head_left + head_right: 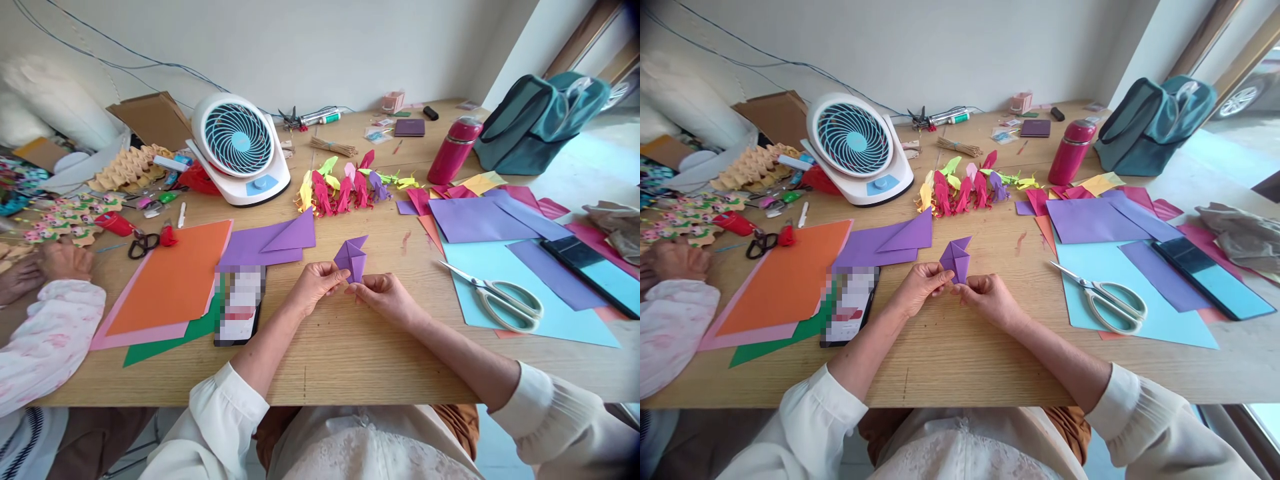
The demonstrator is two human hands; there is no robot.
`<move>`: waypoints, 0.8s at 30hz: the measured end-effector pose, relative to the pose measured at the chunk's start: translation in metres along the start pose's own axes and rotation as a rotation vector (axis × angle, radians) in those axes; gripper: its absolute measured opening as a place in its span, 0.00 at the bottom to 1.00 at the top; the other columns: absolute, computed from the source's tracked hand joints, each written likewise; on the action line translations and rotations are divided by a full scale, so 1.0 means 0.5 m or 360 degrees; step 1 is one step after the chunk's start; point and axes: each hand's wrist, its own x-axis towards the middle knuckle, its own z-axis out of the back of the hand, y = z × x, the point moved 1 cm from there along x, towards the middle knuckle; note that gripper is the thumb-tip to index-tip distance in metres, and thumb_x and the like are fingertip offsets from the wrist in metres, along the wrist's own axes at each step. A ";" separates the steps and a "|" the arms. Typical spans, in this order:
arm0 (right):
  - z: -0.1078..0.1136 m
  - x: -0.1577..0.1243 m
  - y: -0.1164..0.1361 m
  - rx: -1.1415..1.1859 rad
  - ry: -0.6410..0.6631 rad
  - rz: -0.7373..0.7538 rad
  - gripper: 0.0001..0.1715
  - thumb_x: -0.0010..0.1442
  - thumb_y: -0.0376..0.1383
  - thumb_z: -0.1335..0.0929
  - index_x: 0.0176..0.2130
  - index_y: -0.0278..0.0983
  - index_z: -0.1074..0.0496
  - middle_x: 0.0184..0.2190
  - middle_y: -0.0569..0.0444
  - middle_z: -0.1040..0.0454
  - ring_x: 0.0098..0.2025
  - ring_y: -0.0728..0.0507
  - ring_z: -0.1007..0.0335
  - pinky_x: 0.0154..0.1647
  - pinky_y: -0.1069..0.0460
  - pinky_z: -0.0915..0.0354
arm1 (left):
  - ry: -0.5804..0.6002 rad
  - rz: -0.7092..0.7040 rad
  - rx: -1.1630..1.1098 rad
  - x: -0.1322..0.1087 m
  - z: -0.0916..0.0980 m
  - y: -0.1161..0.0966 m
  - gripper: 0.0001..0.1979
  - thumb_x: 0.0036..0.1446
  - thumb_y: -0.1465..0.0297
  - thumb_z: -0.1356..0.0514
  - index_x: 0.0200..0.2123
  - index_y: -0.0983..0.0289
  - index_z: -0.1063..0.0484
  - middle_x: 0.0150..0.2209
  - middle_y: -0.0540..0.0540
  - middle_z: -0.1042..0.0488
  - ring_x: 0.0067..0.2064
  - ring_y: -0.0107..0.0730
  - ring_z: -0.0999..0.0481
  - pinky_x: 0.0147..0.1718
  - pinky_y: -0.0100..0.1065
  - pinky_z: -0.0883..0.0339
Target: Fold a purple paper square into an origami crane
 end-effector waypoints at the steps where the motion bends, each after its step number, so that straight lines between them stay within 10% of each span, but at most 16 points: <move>1: 0.001 0.001 0.000 -0.0001 -0.0011 -0.0008 0.31 0.55 0.59 0.31 0.24 0.34 0.27 0.21 0.55 0.30 0.23 0.50 0.45 0.24 0.53 0.48 | 0.0002 -0.0005 0.0023 0.000 -0.001 0.001 0.27 0.39 0.50 0.27 0.20 0.65 0.34 0.18 0.46 0.36 0.21 0.21 0.41 0.19 0.26 0.52; 24: 0.022 0.001 -0.003 0.0299 0.0143 0.0106 0.31 0.60 0.59 0.33 0.29 0.36 0.24 0.25 0.54 0.27 0.27 0.48 0.38 0.32 0.52 0.40 | -0.0034 -0.0238 0.0079 -0.006 -0.014 0.002 0.23 0.46 0.55 0.28 0.20 0.66 0.32 0.20 0.46 0.31 0.25 0.22 0.38 0.27 0.28 0.45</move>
